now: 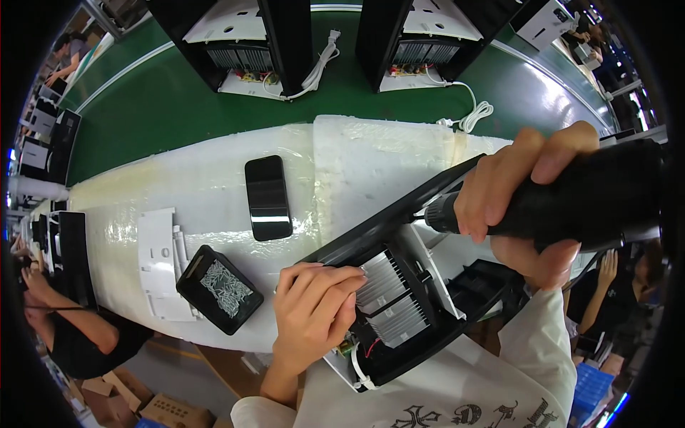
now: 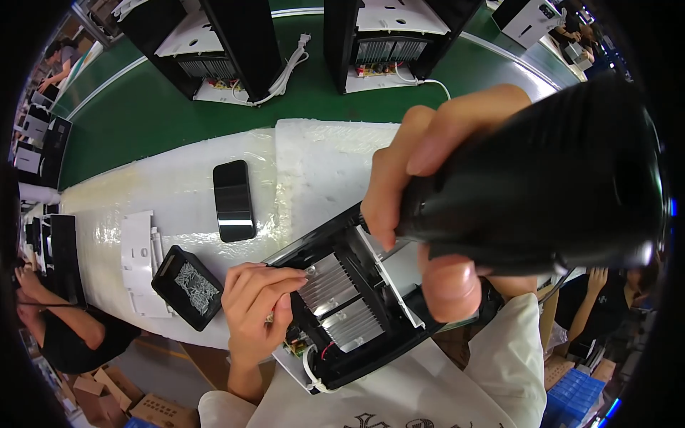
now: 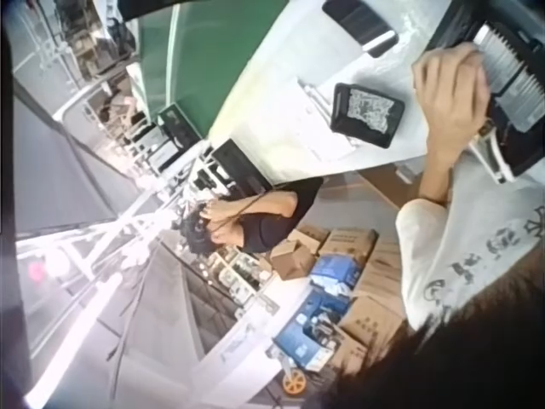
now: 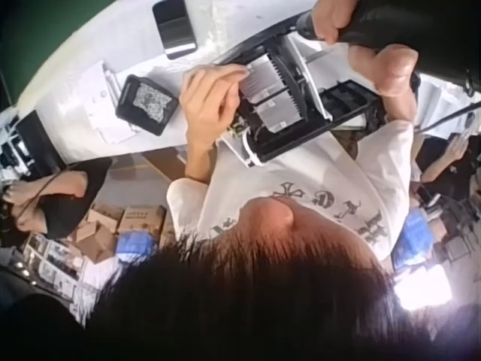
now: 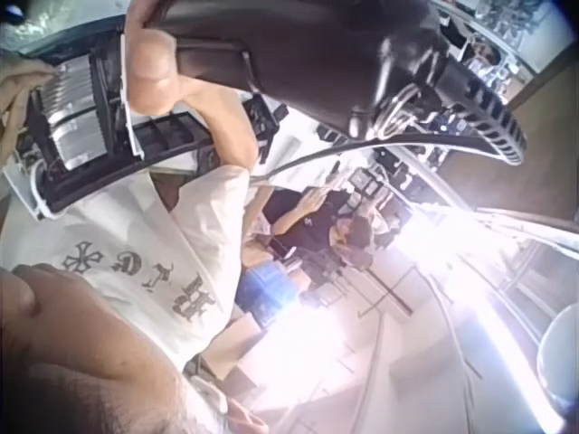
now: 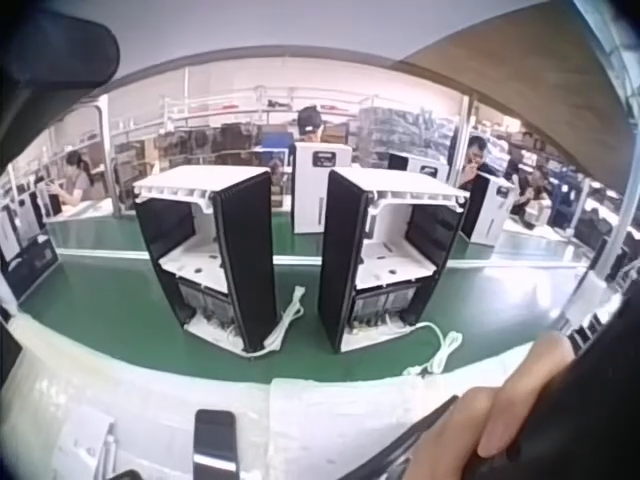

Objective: Assembling internal printer components into a chassis and securing them with screws.

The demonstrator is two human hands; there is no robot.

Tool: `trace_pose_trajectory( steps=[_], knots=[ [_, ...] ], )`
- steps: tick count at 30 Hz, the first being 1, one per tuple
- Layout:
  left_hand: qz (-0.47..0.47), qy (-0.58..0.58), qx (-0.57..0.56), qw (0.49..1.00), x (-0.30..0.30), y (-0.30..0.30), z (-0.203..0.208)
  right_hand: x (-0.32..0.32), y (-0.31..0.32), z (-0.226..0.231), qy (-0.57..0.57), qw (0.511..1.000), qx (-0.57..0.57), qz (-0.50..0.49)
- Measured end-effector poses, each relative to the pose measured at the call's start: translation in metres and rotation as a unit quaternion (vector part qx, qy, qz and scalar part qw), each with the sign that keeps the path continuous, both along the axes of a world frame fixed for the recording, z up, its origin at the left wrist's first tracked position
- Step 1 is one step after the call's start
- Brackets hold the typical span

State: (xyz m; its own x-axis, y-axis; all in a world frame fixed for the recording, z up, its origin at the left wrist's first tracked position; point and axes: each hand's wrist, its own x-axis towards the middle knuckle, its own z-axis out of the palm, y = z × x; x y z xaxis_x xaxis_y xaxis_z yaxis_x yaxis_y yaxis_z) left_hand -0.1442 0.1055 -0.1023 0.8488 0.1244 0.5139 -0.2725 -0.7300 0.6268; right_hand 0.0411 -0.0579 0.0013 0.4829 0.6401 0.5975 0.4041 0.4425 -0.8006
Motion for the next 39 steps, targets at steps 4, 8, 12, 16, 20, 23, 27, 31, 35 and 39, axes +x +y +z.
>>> trace_pose_trajectory(
  steps=[4, 8, 12, 16, 20, 23, 27, 31, 35, 39],
  knots=[
    [0.002, 0.003, 0.003, 1.0, 0.001, 0.0, 0.001, 0.006, 0.002, 0.005, -0.03, 0.999, -0.005, 0.025],
    [0.006, 0.002, 0.0, 1.0, 0.0, 0.001, 0.0, 0.007, -0.006, 0.008, -0.04, 0.997, -0.049, 0.05],
    [0.009, -0.002, 0.001, 1.0, 0.0, 0.002, -0.003, 0.01, 0.0, 0.005, -0.038, 0.997, -0.035, 0.049],
    [0.013, 0.008, -0.009, 1.0, 0.003, 0.001, 0.002, 0.019, 0.006, 0.001, -0.064, 0.994, 0.037, 0.081],
    [0.013, 0.012, -0.007, 1.0, 0.004, 0.002, 0.004, 0.026, 0.005, -0.002, -0.066, 0.991, 0.049, 0.102],
    [0.006, 0.002, 0.004, 1.0, 0.005, 0.003, 0.0, 0.026, 0.001, -0.004, -0.047, 0.994, 0.052, 0.086],
    [0.007, 0.006, 0.003, 1.0, 0.006, 0.002, 0.001, 0.028, 0.002, -0.005, -0.061, 0.993, 0.037, 0.099],
    [0.008, 0.007, 0.004, 1.0, 0.005, 0.003, 0.0, 0.025, 0.003, -0.005, -0.068, 0.993, 0.035, 0.086],
    [0.008, 0.01, 0.003, 1.0, 0.005, 0.003, -0.001, 0.023, 0.001, -0.009, -0.041, 0.995, 0.033, 0.086],
    [0.007, 0.011, 0.004, 1.0, 0.006, 0.003, 0.0, 0.023, 0.003, -0.009, -0.042, 0.995, 0.038, 0.081]
  ],
)
